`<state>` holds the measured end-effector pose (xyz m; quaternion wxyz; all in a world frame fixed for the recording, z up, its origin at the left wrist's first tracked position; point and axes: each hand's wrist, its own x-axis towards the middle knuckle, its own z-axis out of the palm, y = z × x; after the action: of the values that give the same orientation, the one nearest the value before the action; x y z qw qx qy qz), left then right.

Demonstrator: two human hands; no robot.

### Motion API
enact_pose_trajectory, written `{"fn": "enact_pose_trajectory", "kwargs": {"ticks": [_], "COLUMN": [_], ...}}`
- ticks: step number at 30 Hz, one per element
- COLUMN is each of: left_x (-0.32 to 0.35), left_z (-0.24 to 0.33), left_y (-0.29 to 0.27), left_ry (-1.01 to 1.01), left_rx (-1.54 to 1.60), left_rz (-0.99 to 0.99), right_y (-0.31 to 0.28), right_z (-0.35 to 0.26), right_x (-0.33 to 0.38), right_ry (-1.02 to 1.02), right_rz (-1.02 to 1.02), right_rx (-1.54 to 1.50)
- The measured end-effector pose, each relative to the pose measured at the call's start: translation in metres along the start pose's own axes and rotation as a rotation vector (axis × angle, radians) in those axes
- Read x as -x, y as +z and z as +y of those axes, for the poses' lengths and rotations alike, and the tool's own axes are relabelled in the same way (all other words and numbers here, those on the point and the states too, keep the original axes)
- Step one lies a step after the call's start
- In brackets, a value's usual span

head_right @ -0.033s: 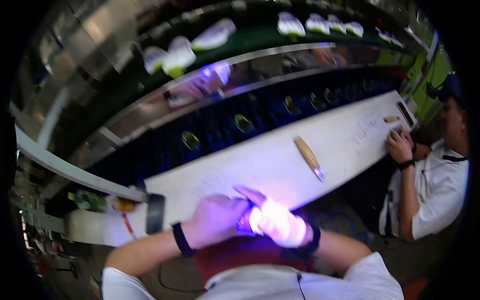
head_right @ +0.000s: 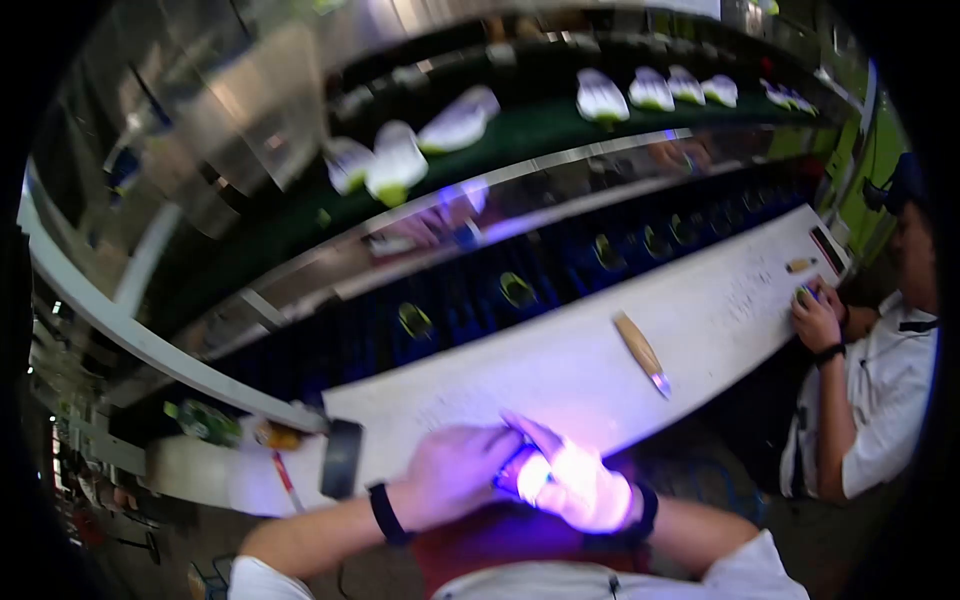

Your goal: Applying adhesive and inspecting shoe components on an assembly line.

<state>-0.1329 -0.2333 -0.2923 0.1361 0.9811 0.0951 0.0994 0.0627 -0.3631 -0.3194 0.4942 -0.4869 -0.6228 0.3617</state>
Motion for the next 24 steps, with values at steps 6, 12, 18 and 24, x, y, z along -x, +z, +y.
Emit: {"fn": "enact_pose_trajectory", "kwargs": {"ticks": [6, 12, 18, 24], "left_x": [0.062, 0.050, 0.017, -0.023], "left_z": [0.042, 0.034, -0.090, -0.261], "left_y": [0.032, 0.001, -0.037, 0.023], "left_ry": [-0.496, -0.317, -0.535, -1.004], "left_rx": [0.500, 1.112, 0.551, 0.667], "left_rz": [0.264, 0.599, 0.673, 0.853], "right_y": [0.025, -0.027, -0.206, -0.329], "right_z": [0.045, 0.024, -0.154, -0.268], "right_x": [0.020, -0.012, -0.185, -0.385], "right_ry": [-0.144, -0.451, -0.566, -0.563], "right_rz": [-0.075, 0.012, 0.785, 0.973], "right_rx": [0.572, 0.612, 0.767, 1.326]}}
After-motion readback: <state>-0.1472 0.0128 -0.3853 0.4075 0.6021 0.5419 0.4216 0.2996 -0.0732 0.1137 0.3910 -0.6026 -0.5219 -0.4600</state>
